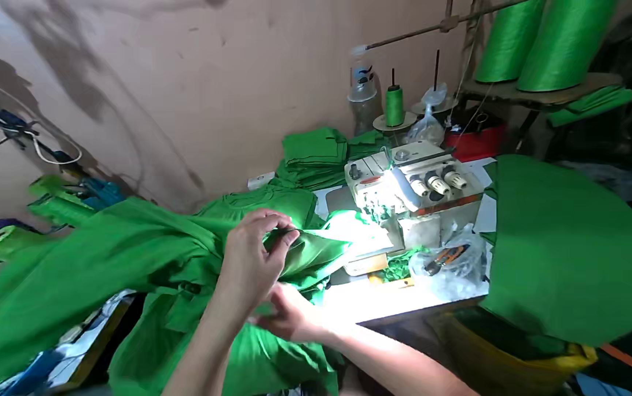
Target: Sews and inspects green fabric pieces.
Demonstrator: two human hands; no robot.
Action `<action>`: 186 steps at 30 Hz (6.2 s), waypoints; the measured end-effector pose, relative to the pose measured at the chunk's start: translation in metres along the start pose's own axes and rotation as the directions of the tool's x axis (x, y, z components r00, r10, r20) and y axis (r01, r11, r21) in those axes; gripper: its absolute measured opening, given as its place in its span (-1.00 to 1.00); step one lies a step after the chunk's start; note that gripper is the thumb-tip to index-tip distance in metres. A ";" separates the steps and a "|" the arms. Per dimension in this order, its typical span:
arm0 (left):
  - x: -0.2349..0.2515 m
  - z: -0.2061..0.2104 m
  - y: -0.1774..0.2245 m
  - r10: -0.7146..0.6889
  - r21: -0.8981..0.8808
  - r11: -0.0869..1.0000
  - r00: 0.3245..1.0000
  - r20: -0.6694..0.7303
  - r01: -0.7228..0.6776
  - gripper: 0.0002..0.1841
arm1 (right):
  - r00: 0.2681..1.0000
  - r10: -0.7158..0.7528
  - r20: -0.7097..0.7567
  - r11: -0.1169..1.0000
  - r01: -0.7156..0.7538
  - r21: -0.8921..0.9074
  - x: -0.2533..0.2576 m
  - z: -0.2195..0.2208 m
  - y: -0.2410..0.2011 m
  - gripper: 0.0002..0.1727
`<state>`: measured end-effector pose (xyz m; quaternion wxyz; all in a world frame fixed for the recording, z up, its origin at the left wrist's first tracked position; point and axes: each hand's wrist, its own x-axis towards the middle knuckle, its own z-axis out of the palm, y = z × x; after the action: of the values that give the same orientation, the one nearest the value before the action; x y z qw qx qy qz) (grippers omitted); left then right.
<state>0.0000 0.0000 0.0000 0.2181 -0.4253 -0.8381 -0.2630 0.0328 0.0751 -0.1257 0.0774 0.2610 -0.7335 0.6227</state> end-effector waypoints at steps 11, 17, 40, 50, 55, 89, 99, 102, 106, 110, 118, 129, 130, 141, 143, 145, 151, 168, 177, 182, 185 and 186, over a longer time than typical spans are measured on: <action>0.016 0.042 0.005 -0.280 -0.335 0.905 0.960 -0.003 0.263 -0.85 | 0.590 -0.588 -0.554 0.498 -0.276 -0.822 -0.072 -0.122 0.065 -0.76; 0.026 0.043 -0.006 -0.238 -0.324 0.916 0.971 0.030 0.235 -0.84 | 0.635 -0.507 -0.584 0.595 -0.232 -0.769 -0.066 -0.129 0.063 -0.70; 0.050 0.046 -0.017 -0.224 -0.399 0.892 0.974 0.023 0.214 -0.85 | 0.825 0.159 -0.542 0.983 -0.182 0.010 -0.080 -0.172 0.028 -0.93; 0.047 0.060 -0.019 -0.121 -0.222 0.970 0.989 -0.089 0.099 -0.74 | 0.882 0.174 -0.438 0.983 -0.180 0.029 -0.087 -0.180 0.026 -0.96; 0.045 0.048 -0.016 -0.030 -0.351 0.936 0.999 -0.046 0.012 -0.88 | 0.879 -0.031 -0.476 0.993 -0.027 -0.115 -0.080 -0.174 0.029 -0.87; 0.034 0.038 -0.002 0.355 0.024 0.933 0.929 0.106 -0.360 -0.67 | 0.879 -0.321 -0.353 0.860 0.115 -0.497 -0.093 -0.179 0.041 -0.84; 0.042 0.064 -0.008 0.257 -0.281 0.933 0.962 0.088 -0.223 -0.73 | 0.820 -0.329 -0.468 0.889 0.103 -0.445 -0.082 -0.168 0.046 -0.85; 0.040 0.075 -0.009 0.159 -0.415 0.903 0.983 0.088 -0.109 -0.77 | 0.846 -0.201 -0.494 0.963 0.078 -0.259 -0.090 -0.174 0.040 -0.98; 0.013 0.085 0.008 0.166 -0.484 0.873 0.970 0.178 -0.060 -0.73 | 0.876 -0.207 -0.436 0.931 0.038 -0.364 -0.123 -0.177 0.047 -0.88; -0.056 0.113 0.043 0.185 -0.406 0.908 0.968 0.172 -0.101 -0.62 | 0.900 -0.300 -0.317 0.829 0.082 -0.553 -0.148 -0.168 0.059 -0.77; -0.119 0.168 0.057 0.101 -0.289 0.951 0.994 -0.050 -0.111 -0.69 | 0.859 -0.405 -0.314 0.732 0.099 -0.673 -0.152 -0.162 0.077 -0.86; -0.097 0.198 0.056 0.116 -0.215 0.963 0.972 -0.206 -0.161 -0.70 | 0.847 -0.419 -0.328 0.726 0.096 -0.681 -0.143 -0.171 0.079 -0.85; -0.096 0.199 0.056 0.119 -0.199 0.966 0.969 -0.215 -0.163 -0.70 | 0.845 -0.420 -0.330 0.731 0.100 -0.675 -0.144 -0.171 0.079 -0.86; -0.077 0.209 0.053 0.147 -0.011 0.988 0.952 -0.267 -0.156 -0.65 | 0.834 -0.397 -0.383 0.772 0.078 -0.631 -0.139 -0.170 0.081 -0.86; -0.073 0.210 0.052 0.144 0.002 0.989 0.950 -0.277 -0.150 -0.64 | 0.829 -0.386 -0.405 0.776 0.055 -0.629 -0.137 -0.170 0.080 -0.85; -0.068 0.209 0.053 0.133 0.007 0.991 0.949 -0.287 -0.137 -0.61 | 0.823 -0.376 -0.425 0.779 0.031 -0.627 -0.134 -0.170 0.078 -0.85; -0.024 0.173 0.046 0.125 0.129 0.987 0.954 -0.272 -0.093 -0.66 | 0.746 -0.265 -0.611 0.873 -0.082 -0.480 -0.135 -0.154 0.068 -0.75; -0.013 0.160 0.042 -0.020 -0.103 0.994 0.999 0.028 0.022 -0.83 | 0.946 0.216 -0.241 0.920 -0.115 0.374 -0.115 -0.104 0.043 -0.60; -0.054 0.203 0.058 0.214 0.141 0.972 0.958 -0.188 -0.189 -0.74 | 0.884 0.154 -0.442 0.987 -0.114 0.117 -0.169 -0.097 0.051 -0.67; -0.041 0.204 0.055 0.240 0.194 0.960 0.952 -0.193 -0.202 -0.71 | 0.879 0.204 -0.430 0.978 -0.164 0.128 -0.174 -0.100 0.051 -0.60; -0.035 0.205 0.049 0.252 0.226 0.951 0.953 -0.171 -0.211 -0.71 | 0.882 0.205 -0.424 0.977 -0.157 0.146 -0.175 -0.099 0.051 -0.53; -0.034 0.206 0.047 0.246 0.223 0.953 0.955 -0.165 -0.207 -0.75 | 0.882 0.206 -0.425 0.977 -0.158 0.144 -0.175 -0.098 0.051 -0.53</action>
<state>0.0276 0.1321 -0.1661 0.3686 -0.4674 -0.7810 -0.1889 0.1364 0.2234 -0.2261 0.1674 0.0481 -0.6849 0.7075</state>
